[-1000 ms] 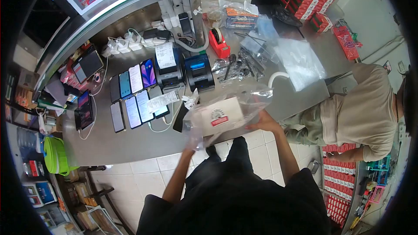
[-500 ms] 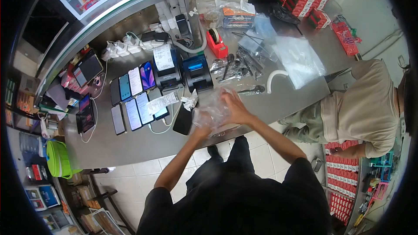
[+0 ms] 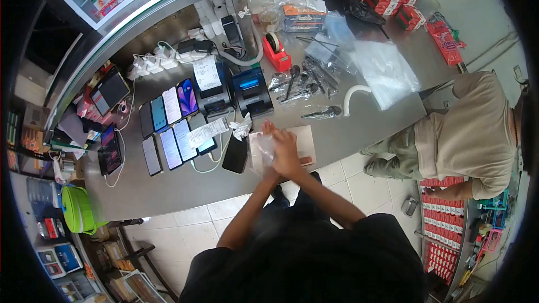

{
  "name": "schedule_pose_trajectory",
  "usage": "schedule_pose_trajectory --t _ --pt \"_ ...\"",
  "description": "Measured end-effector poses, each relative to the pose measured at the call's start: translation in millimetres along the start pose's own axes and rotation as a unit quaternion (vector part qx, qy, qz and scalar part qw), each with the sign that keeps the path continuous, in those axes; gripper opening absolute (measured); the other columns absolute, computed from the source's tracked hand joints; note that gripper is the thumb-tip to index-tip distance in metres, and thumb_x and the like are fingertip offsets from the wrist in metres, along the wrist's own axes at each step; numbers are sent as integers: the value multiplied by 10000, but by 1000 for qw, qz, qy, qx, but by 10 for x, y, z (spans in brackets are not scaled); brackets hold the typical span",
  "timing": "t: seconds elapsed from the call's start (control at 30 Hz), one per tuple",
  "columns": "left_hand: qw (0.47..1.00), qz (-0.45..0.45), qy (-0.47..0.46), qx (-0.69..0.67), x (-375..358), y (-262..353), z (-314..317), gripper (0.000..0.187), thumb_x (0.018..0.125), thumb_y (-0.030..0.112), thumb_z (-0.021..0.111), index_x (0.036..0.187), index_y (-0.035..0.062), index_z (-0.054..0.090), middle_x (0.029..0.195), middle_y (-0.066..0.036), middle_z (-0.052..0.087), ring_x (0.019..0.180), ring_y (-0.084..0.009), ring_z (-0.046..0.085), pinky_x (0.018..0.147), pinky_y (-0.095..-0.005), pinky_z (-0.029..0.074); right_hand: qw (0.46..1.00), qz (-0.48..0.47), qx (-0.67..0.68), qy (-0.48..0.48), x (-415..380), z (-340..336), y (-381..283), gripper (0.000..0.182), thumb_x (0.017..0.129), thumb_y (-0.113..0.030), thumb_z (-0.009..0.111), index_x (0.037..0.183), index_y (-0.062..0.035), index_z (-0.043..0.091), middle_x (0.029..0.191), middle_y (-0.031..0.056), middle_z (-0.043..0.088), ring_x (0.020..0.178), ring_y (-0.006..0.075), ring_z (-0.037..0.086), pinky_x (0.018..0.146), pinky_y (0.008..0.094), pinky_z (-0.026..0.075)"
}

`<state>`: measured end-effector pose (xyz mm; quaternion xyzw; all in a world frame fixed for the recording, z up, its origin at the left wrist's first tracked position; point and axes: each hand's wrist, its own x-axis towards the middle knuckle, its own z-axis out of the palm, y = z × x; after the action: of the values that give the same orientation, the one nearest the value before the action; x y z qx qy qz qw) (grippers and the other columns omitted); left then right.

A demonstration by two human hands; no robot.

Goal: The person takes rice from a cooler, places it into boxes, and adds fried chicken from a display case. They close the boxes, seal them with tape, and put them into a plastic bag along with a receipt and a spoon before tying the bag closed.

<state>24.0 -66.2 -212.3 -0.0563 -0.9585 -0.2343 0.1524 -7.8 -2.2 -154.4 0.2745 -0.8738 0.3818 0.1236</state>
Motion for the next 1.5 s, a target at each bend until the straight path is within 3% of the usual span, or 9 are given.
schedule_pose_trajectory --t 0.37,0.6,0.7,0.87,1.03,1.17,1.2,1.37,1.5 --pt "990 131 -38 -36 518 -161 -458 193 795 256 559 810 64 566 802 -83 560 873 -268 485 819 -386 359 971 176 158 21 -1188 -616 -414 624 758 -276 653 1220 12 349 1297 174 359 1244 339 302 994 496 247" --pt "969 205 39 133 977 -102 -1378 260 802 307 567 937 86 597 752 -114 576 737 -273 554 707 -366 418 984 -109 -104 99 -897 -1061 -156 579 646 -375 742 1149 -239 487 1310 160 353 1222 403 298 936 635 201" --pt "850 -311 -310 -291 1138 217 -1993 375 794 383 561 989 62 584 787 -151 596 734 -272 582 672 -381 435 972 -137 -1 192 -323 -1419 -43 567 699 -398 689 1185 -198 479 1289 146 399 1159 362 385 911 545 316" --pt "949 89 -298 -46 811 190 -1831 261 853 237 426 897 18 562 800 -204 593 733 -333 590 628 -416 450 970 43 240 1 -868 -872 -28 502 770 -367 624 1190 -140 470 1206 132 465 1037 284 483 831 433 428" --pt "968 237 -63 49 282 -246 -1154 317 750 198 557 1030 52 541 965 -148 568 932 -316 540 830 -402 424 769 341 492 -224 -1406 -520 -26 366 819 -309 567 1105 -92 490 1029 116 531 852 222 539 715 342 477" --pt "924 -68 -111 -359 -233 -86 -605 315 757 203 579 1035 60 551 974 -118 576 937 -286 535 822 -412 415 485 510 710 8 -1188 -653 237 278 873 -314 482 999 -71 527 847 64 569 663 162 547 593 270 482" --pt "985 103 -141 -2 -162 124 -901 254 795 206 565 995 48 568 899 -132 601 813 -283 577 722 -395 450 486 527 697 25 -1085 -590 361 275 886 -316 460 973 -66 536 801 51 578 616 147 549 563 252 484" --pt "985 -68 -95 -127 -78 -138 -623 238 811 226 545 954 44 599 849 -154 609 747 -310 583 700 -417 438 991 127 6 52 -120 -1093 187 302 732 -145 610 1019 -87 539 989 81 578 838 254 567 731 355 465" --pt "973 -75 11 -219 5 129 -231 381 802 367 555 1034 65 556 978 -140 587 870 -260 569 772 -431 397 961 -250 6 -122 320 -1275 -660 468 620 -56 622 1074 -101 522 1114 94 509 941 298 543 826 425 398"
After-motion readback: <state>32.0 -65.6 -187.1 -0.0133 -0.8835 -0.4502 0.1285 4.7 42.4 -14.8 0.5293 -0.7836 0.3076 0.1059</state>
